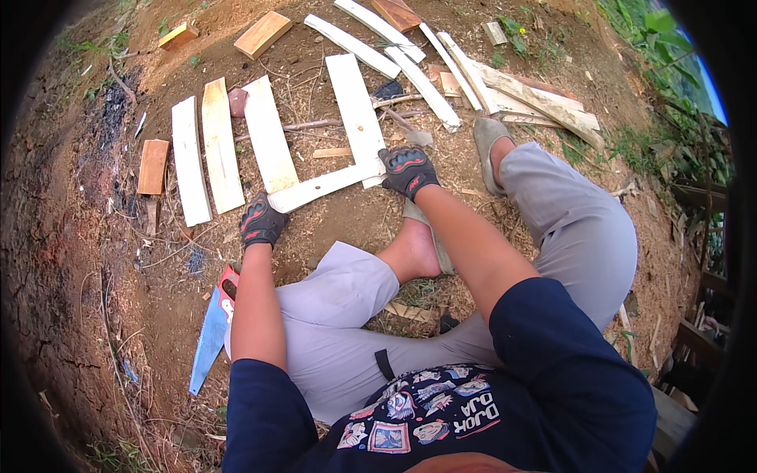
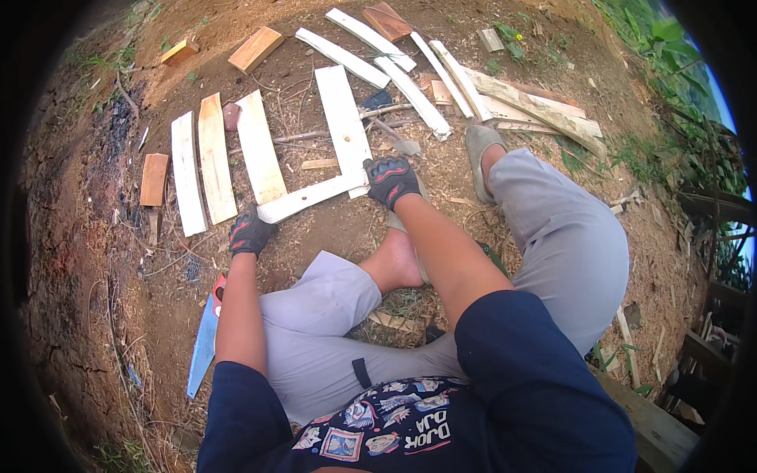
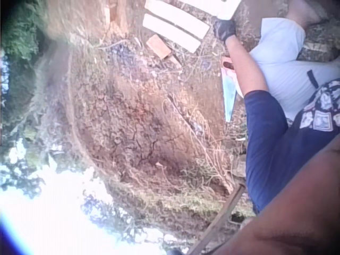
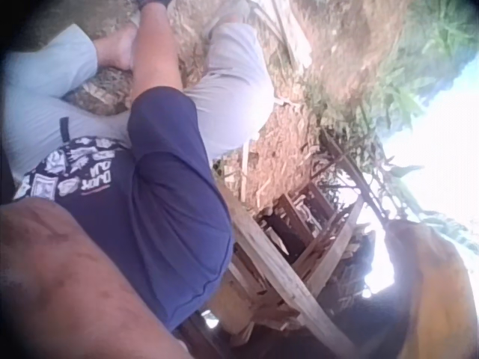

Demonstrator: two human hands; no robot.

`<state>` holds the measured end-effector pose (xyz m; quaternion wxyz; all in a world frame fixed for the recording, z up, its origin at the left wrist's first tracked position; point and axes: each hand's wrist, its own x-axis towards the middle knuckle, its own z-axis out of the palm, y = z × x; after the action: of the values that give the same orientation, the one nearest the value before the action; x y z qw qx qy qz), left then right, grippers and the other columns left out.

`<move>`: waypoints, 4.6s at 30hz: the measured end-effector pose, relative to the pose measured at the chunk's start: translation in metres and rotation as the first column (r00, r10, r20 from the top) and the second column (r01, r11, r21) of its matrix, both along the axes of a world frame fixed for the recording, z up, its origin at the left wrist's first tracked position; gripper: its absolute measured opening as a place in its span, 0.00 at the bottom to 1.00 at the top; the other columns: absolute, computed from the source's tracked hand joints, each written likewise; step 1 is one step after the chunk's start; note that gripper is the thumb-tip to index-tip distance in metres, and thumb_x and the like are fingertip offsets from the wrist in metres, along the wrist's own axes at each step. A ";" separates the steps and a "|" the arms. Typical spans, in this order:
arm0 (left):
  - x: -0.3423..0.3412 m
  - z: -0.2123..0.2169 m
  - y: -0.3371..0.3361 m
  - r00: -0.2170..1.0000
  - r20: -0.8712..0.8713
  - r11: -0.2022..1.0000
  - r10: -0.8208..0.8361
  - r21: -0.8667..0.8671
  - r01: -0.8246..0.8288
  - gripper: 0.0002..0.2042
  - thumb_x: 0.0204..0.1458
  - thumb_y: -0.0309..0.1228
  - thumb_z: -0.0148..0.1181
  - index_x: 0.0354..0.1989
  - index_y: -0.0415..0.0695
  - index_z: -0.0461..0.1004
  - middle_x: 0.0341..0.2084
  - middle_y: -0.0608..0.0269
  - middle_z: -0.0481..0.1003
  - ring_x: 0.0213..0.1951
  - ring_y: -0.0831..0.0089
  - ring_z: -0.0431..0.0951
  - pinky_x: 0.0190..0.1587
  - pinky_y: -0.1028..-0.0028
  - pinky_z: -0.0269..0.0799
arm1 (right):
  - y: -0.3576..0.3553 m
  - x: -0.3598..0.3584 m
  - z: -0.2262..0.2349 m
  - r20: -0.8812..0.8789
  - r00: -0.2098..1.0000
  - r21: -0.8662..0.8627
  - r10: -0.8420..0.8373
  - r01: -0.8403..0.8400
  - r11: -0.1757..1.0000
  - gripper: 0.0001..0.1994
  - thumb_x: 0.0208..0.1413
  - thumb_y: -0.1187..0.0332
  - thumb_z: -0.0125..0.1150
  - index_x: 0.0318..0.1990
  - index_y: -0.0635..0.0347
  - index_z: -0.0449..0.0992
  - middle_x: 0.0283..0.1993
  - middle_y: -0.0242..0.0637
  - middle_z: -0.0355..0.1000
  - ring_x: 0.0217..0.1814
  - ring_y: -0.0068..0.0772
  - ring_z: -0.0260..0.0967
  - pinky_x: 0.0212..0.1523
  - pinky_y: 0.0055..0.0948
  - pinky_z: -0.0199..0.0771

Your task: The person sits on the ground and arranges several pieces of light-colored wood into a rectangular frame shape. They pick up and place the wood pieces by hand, organizing them on the dirt surface.

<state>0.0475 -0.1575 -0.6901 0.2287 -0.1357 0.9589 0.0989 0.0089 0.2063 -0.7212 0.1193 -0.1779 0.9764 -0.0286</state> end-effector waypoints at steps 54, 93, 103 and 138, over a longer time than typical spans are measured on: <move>0.001 0.013 0.001 0.998 -0.006 0.998 0.063 0.029 -0.063 0.28 0.50 0.45 0.74 0.60 0.50 0.78 0.57 0.50 0.82 0.60 0.48 0.81 0.62 0.52 0.77 | -0.007 -0.001 -0.020 -0.106 0.994 0.006 0.034 -0.034 0.999 0.10 0.63 0.65 0.57 0.46 0.54 0.81 0.42 0.43 0.84 0.47 0.44 0.84 0.47 0.44 0.82; 0.000 0.004 -0.002 0.998 -0.036 0.998 0.053 0.023 -0.052 0.27 0.48 0.40 0.74 0.59 0.49 0.79 0.56 0.49 0.82 0.59 0.50 0.82 0.61 0.54 0.78 | -0.008 0.000 -0.020 -0.103 0.994 -0.014 0.028 -0.029 0.999 0.11 0.67 0.68 0.50 0.48 0.56 0.80 0.46 0.43 0.83 0.50 0.44 0.83 0.50 0.44 0.82; -0.001 0.000 0.000 0.997 -0.050 0.998 0.065 0.017 -0.064 0.29 0.44 0.39 0.78 0.58 0.48 0.79 0.55 0.49 0.83 0.59 0.50 0.82 0.60 0.55 0.79 | -0.005 0.001 -0.026 -0.139 0.990 -0.006 0.022 -0.023 1.000 0.11 0.67 0.67 0.50 0.47 0.55 0.80 0.46 0.43 0.83 0.50 0.44 0.83 0.49 0.45 0.82; -0.001 0.002 -0.003 1.000 -0.004 1.000 -0.002 0.007 0.002 0.24 0.54 0.43 0.70 0.59 0.48 0.79 0.57 0.48 0.81 0.59 0.48 0.81 0.61 0.52 0.78 | -0.008 0.002 -0.025 -0.156 0.987 0.020 0.043 -0.040 0.999 0.09 0.65 0.67 0.53 0.44 0.52 0.81 0.43 0.40 0.84 0.47 0.40 0.83 0.48 0.42 0.81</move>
<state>0.0463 -0.1605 -0.6884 0.2274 -0.1339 0.9591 0.1023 0.0109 0.1987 -0.7462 0.0446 -0.1988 0.9790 -0.0038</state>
